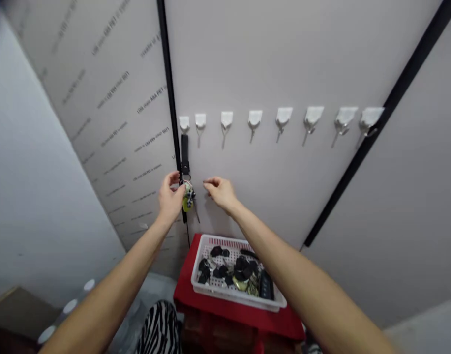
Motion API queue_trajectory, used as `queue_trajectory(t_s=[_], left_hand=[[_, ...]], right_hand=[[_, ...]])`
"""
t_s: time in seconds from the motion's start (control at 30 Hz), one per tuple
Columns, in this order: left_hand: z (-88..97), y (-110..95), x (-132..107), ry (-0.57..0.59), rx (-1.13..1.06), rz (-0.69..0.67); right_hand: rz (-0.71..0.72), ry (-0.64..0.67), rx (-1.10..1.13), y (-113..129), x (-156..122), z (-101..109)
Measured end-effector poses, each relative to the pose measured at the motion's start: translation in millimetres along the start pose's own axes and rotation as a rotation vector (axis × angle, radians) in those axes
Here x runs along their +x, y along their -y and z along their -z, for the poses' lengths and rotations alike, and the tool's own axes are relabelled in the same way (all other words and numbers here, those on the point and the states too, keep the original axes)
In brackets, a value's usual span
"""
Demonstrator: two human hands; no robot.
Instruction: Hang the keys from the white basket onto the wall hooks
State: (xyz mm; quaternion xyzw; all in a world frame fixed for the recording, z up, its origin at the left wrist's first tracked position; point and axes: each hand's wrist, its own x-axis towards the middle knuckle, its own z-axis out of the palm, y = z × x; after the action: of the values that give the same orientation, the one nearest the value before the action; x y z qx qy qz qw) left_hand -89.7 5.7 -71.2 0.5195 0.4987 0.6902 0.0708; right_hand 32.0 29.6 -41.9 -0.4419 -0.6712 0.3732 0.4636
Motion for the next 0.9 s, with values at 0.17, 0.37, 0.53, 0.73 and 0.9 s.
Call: queue_trajectory(t_s=[0.17,0.37,0.53,0.73,0.9], left_hand=[[-7.0,27,-85,0.516,0.229,-0.036],[-26.1,51,-141,1.010,0.562,-0.144],[-28.6,50,-147,1.145,0.706,-0.165],[-26.5,50,-145,1.084,0.642,-0.114],[-24.4,51,-146,1.000,0.537,-0.073]], right_hand=[[-0.090,0.333,-0.389,-85,-62,35],[-0.079,0.318,-0.900,-141,-111,62],[-0.007,0.371,-0.844,-141,-127,71],[-0.121,0.256,-0.617,-145,-121,70],[-0.223,0.003,-0.158,-146,-110,65]])
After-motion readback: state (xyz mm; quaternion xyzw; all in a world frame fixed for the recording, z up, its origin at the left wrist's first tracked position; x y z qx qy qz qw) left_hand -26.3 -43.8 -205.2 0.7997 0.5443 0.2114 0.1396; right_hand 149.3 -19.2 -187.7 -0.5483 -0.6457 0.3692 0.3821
